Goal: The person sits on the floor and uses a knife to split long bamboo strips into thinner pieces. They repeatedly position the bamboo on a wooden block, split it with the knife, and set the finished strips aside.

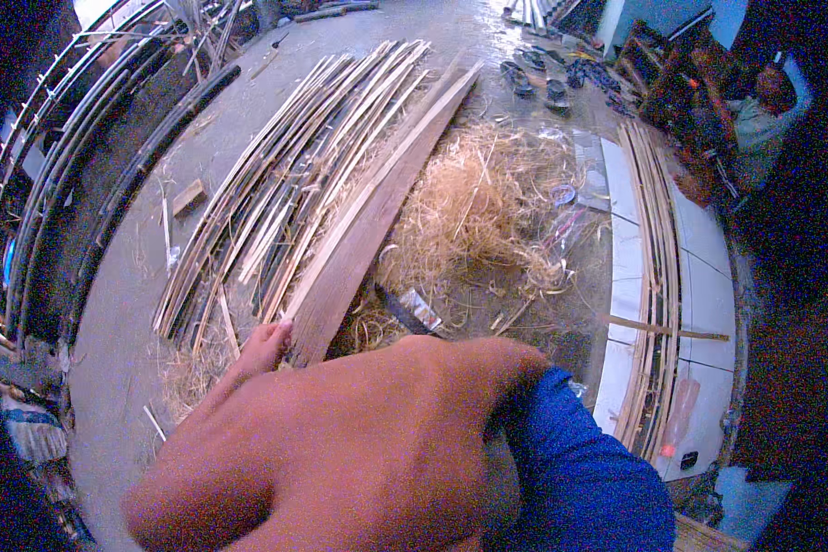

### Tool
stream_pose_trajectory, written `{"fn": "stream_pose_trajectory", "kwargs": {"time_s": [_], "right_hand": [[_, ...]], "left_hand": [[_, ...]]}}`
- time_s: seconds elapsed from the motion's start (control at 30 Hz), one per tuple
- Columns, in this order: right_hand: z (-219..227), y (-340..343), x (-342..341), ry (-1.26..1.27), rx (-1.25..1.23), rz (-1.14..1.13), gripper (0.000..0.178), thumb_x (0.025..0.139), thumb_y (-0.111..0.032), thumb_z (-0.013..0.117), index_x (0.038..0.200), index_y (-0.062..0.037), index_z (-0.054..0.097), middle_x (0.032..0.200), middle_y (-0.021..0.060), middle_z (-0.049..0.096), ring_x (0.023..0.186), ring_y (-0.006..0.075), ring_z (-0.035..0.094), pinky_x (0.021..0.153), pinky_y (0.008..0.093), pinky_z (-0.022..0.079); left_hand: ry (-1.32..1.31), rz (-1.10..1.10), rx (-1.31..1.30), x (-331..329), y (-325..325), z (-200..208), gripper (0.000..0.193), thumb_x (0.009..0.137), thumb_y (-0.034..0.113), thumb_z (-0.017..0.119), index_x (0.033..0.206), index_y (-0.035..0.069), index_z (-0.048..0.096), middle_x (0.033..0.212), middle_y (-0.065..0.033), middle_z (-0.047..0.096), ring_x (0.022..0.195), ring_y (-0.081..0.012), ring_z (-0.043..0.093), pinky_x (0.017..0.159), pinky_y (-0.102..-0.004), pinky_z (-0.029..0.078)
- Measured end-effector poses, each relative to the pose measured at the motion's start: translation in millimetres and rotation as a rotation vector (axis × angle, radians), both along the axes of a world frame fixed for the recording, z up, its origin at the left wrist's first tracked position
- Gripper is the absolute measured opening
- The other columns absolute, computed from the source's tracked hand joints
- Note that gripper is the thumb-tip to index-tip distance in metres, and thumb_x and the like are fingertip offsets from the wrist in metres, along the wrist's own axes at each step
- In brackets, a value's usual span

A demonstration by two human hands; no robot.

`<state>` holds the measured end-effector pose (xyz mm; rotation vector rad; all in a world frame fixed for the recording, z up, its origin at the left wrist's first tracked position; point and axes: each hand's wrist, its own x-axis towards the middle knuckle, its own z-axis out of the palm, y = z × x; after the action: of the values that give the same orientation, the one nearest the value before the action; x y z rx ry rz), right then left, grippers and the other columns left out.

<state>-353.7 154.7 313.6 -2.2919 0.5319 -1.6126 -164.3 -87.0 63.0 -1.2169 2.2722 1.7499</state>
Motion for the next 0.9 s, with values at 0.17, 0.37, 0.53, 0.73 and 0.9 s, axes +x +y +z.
{"fn": "stream_pose_trajectory", "kwargs": {"time_s": [0.17,0.37,0.53,0.73,0.9], "right_hand": [[12.6,10.0,0.6,0.04,-0.013,-0.064,0.029,0.096,-0.031,0.05,0.085,-0.0037,0.05,0.068,0.003,0.048,0.063,0.013,0.05,0.06,0.0254,0.042],[1.4,13.1,4.7,0.03,0.005,-0.015,0.033,0.097,-0.032,0.048,0.08,-0.0046,0.048,0.064,0.0023,0.046,0.059,0.0135,0.049,0.057,0.0261,0.042],[3.7,-1.3,-6.1,-0.085,0.022,-0.083,0.037,0.098,-0.034,0.047,0.075,-0.0054,0.046,0.06,0.0017,0.044,0.056,0.014,0.048,0.054,0.0267,0.042],[-82.1,-96.1,-125.1,-1.06,0.454,-0.599,0.026,0.098,-0.032,0.049,0.091,-0.0071,0.053,0.064,-0.0026,0.041,0.054,0.0087,0.039,0.049,0.0234,0.035],[-243.0,-65.2,-291.3,-1.497,0.446,-1.169,0.017,0.091,-0.028,0.056,0.099,-0.0131,0.053,0.068,-0.0002,0.046,0.055,0.0091,0.043,0.045,0.0259,0.036]], "left_hand": [[0.072,-0.052,-0.019,-25.8,4.8,2.8,0.046,0.096,0.043,0.047,0.067,0.007,0.052,0.058,0.0037,0.045,0.048,-0.0067,0.039,0.043,-0.0256,0.032],[0.094,0.016,0.055,-6.1,-2.8,5.6,0.043,0.096,0.042,0.048,0.069,0.01,0.049,0.057,0.0051,0.041,0.048,-0.0064,0.038,0.042,-0.0254,0.031],[0.172,0.043,0.034,-24.7,-4.9,12.2,0.042,0.096,0.043,0.049,0.068,0.011,0.05,0.057,0.0047,0.042,0.045,-0.0077,0.038,0.041,-0.0255,0.03],[0.131,0.137,0.136,-6.0,-7.7,11.5,0.042,0.095,0.043,0.048,0.069,0.011,0.05,0.056,0.0051,0.042,0.043,-0.0075,0.037,0.039,-0.025,0.03],[0.083,0.168,0.141,-8.6,0.9,20.7,0.043,0.096,0.044,0.048,0.069,0.01,0.051,0.055,0.005,0.041,0.042,-0.0068,0.037,0.039,-0.0245,0.029]]}}
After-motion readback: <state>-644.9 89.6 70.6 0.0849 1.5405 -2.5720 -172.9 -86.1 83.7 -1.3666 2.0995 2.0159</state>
